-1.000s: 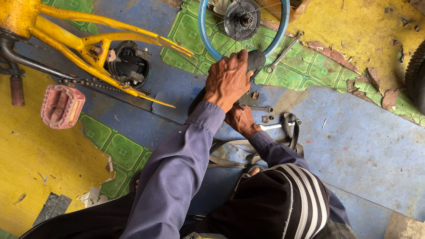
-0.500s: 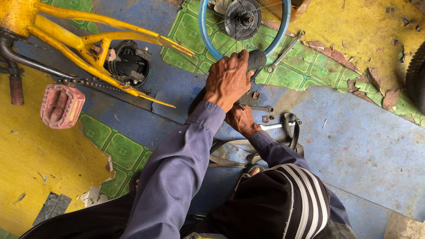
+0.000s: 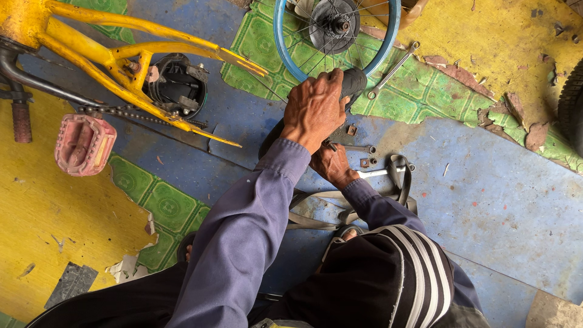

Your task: The person sits on the floor of a bicycle repair shop working on a small yellow children's bicycle. They loosen the rear wheel axle nuts, remove the rear wheel, reposition it in the frame dropouts, and tighten it with a wrench, then turn the pedals and wheel to check the chain and wheel movement before reaching into a tool tray.

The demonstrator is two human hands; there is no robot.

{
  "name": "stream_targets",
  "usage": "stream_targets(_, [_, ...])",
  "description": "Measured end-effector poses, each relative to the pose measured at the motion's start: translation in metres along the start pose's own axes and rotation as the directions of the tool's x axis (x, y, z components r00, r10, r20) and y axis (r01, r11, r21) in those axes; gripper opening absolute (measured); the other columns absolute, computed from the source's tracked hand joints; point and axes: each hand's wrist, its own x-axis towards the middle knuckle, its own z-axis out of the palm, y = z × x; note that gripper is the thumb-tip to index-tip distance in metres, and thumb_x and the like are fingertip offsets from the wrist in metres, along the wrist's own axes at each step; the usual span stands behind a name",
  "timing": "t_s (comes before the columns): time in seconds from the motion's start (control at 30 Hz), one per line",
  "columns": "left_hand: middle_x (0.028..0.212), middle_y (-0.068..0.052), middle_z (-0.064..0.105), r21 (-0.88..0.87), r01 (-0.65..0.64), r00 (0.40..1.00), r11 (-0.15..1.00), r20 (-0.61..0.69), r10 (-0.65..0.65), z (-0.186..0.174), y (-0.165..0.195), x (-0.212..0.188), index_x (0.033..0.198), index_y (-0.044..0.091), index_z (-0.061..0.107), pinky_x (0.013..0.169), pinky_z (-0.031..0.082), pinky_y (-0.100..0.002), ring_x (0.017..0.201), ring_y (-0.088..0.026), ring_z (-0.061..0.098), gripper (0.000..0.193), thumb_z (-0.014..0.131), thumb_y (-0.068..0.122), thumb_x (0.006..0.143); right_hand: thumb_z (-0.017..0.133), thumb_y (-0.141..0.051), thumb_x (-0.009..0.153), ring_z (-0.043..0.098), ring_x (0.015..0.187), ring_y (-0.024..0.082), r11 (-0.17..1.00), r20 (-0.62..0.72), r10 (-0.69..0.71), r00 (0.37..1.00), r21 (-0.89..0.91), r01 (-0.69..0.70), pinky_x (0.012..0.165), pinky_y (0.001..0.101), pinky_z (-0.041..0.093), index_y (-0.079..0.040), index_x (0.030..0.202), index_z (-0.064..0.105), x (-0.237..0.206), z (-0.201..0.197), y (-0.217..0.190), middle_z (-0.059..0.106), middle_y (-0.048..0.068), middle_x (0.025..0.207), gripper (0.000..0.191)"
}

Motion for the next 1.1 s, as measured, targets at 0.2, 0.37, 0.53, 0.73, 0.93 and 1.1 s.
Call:
stream_targets(0.2, [0.099,-0.015,0.069,0.000,-0.016,0.999,1.000,-0.028,0.016,0.0012,-0.0024,-0.0009,0.122,0.004,0.059,0.074,0.056,-0.048,0.088,-0.033,0.069,0.050,0.077,0.035,0.086,0.073,-0.019,0.086,0.068,0.069,0.033,1.000,-0.019,-0.015,1.000,-0.011,0.015,0.060,0.0449,0.053,-0.005,0.091,0.069,0.0013,0.0011,-0.0018,0.067,0.013,0.075,0.015])
stream_targets(0.37, [0.098,-0.015,0.069,0.002,-0.022,0.999,1.000,-0.040,0.022,0.0026,-0.0036,-0.0022,0.121,0.004,0.059,0.073,0.056,-0.049,0.087,-0.034,0.069,0.050,0.077,0.035,0.086,0.073,-0.019,0.089,0.067,0.067,0.033,1.000,-0.029,-0.012,1.000,0.004,0.012,0.060,0.0453,0.052,-0.005,0.090,0.069,0.0022,0.0017,-0.0033,0.066,0.014,0.073,0.015])
stream_targets(0.53, [0.099,-0.015,0.069,-0.006,-0.013,0.999,1.000,-0.036,0.013,0.0043,-0.0056,-0.0028,0.122,0.004,0.059,0.073,0.056,-0.048,0.087,-0.033,0.070,0.049,0.076,0.034,0.087,0.073,-0.019,0.088,0.067,0.068,0.034,1.000,-0.046,-0.013,0.999,0.008,0.013,0.060,0.0458,0.052,-0.005,0.088,0.069,0.0033,0.0041,-0.0035,0.067,0.014,0.073,0.015])
stream_targets(0.73, [0.099,-0.014,0.069,0.005,-0.017,0.998,1.000,-0.053,0.017,0.0060,-0.0052,-0.0041,0.123,0.005,0.059,0.072,0.056,-0.048,0.087,-0.033,0.069,0.050,0.076,0.035,0.087,0.073,-0.018,0.086,0.067,0.068,0.034,0.999,-0.056,-0.040,0.998,-0.024,0.039,0.060,0.0458,0.052,-0.004,0.089,0.069,0.0022,0.0056,-0.0031,0.067,0.015,0.073,0.015])
stream_targets(0.93, [0.099,-0.015,0.069,0.002,-0.034,0.997,0.999,-0.066,0.034,0.0072,-0.0069,-0.0037,0.126,0.004,0.059,0.071,0.056,-0.048,0.086,-0.033,0.069,0.053,0.076,0.035,0.086,0.073,-0.020,0.087,0.068,0.067,0.033,0.999,-0.034,-0.022,0.999,-0.037,0.021,0.060,0.0456,0.052,-0.006,0.087,0.070,0.0024,0.0083,-0.0027,0.067,0.014,0.073,0.014])
stream_targets(1.1, [0.100,-0.014,0.069,0.001,-0.019,0.999,1.000,-0.029,0.019,0.0086,-0.0078,-0.0047,0.126,0.005,0.059,0.073,0.057,-0.048,0.088,-0.032,0.070,0.051,0.075,0.036,0.089,0.073,-0.021,0.088,0.067,0.064,0.033,1.000,-0.028,-0.009,1.000,-0.026,0.009,0.058,0.0457,0.051,-0.006,0.085,0.069,0.0013,0.0094,-0.0030,0.067,0.014,0.071,0.016])
